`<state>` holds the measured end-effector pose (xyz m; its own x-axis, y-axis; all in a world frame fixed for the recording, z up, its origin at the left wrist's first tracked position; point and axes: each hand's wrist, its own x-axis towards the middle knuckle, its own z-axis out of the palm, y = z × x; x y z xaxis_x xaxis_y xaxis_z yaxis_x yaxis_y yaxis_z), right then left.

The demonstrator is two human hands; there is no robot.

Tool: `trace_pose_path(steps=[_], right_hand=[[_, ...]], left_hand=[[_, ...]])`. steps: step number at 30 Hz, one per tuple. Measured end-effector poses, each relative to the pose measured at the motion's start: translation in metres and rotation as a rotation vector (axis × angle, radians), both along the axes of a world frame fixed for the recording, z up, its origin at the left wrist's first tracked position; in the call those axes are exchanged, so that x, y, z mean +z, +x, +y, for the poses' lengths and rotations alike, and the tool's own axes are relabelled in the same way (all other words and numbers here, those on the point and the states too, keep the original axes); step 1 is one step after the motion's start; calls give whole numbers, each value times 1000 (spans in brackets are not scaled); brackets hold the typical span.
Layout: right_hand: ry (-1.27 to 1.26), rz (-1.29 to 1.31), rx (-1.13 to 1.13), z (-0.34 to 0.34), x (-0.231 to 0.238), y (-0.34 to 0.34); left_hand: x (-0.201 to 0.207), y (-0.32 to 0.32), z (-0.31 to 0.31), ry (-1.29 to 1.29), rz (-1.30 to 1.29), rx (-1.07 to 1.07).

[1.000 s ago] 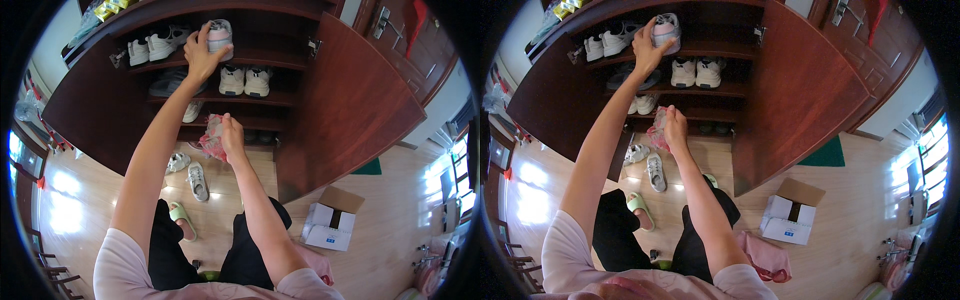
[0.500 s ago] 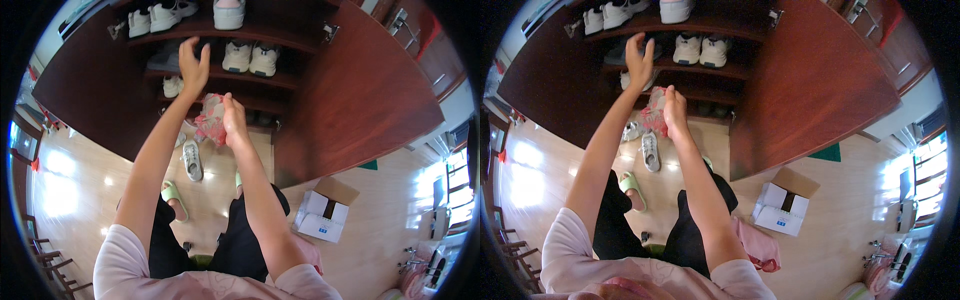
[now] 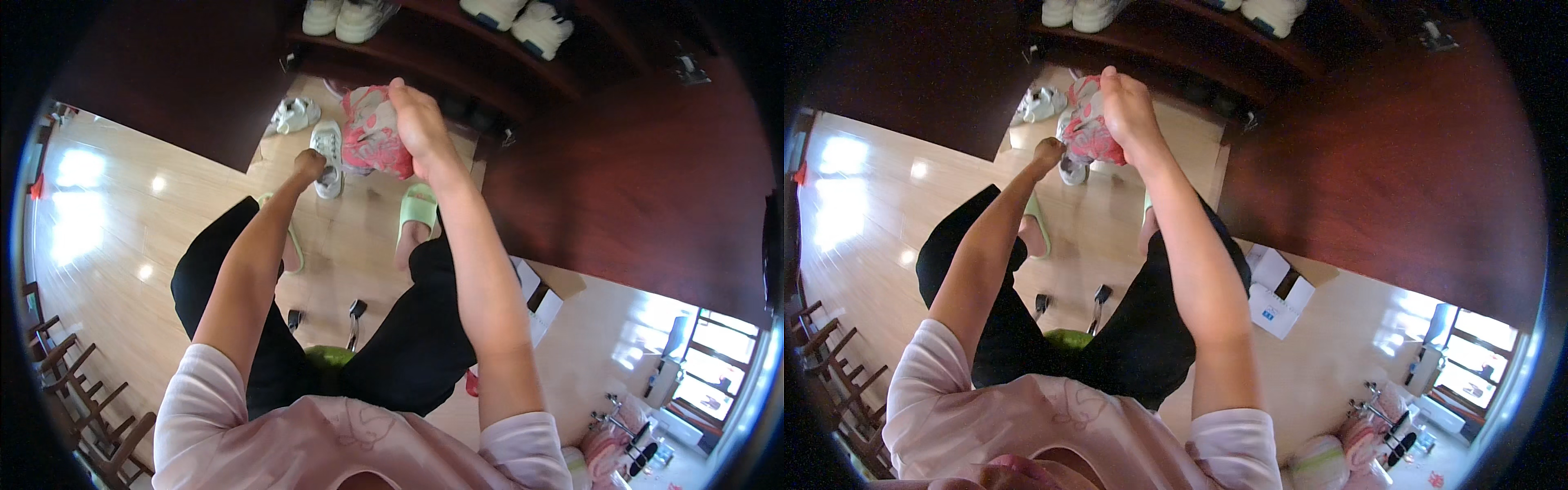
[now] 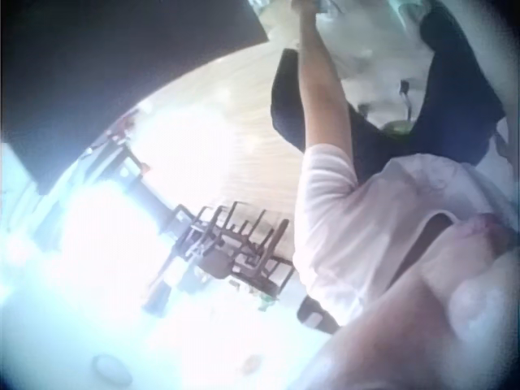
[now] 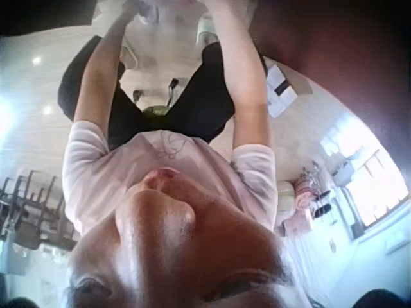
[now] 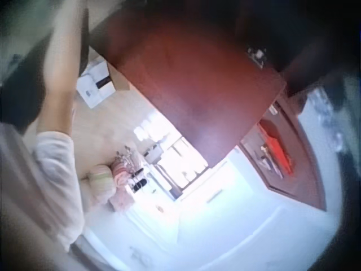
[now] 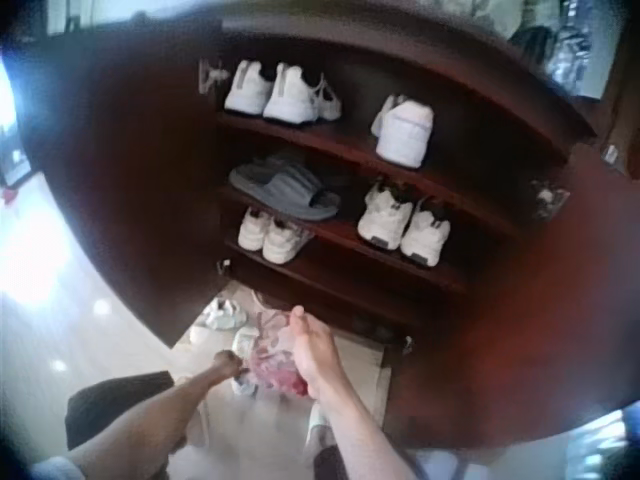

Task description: The person wipes the exterior and sole of a white shoe using a pink cloth before placing it back into a wooden shoe cabinet.

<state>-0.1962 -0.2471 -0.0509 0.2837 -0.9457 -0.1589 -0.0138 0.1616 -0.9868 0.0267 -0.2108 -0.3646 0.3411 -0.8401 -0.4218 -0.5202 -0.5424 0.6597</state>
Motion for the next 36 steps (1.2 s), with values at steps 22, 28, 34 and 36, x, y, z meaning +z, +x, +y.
trace_pose_path(steps=[22, 28, 34, 36], right_hand=[[-19, 954, 502, 5, -8, 1], [-15, 911, 469, 6, 15, 1], [-267, 863, 370, 31, 27, 25], [-290, 868, 327, 34, 26, 10]], left_hand=[[-37, -47, 63, 291, -299, -282], [-2, -55, 54, 67, -294, -25], [65, 21, 34, -254, -118, 668], [139, -1, 22, -319, 49, 1080]])
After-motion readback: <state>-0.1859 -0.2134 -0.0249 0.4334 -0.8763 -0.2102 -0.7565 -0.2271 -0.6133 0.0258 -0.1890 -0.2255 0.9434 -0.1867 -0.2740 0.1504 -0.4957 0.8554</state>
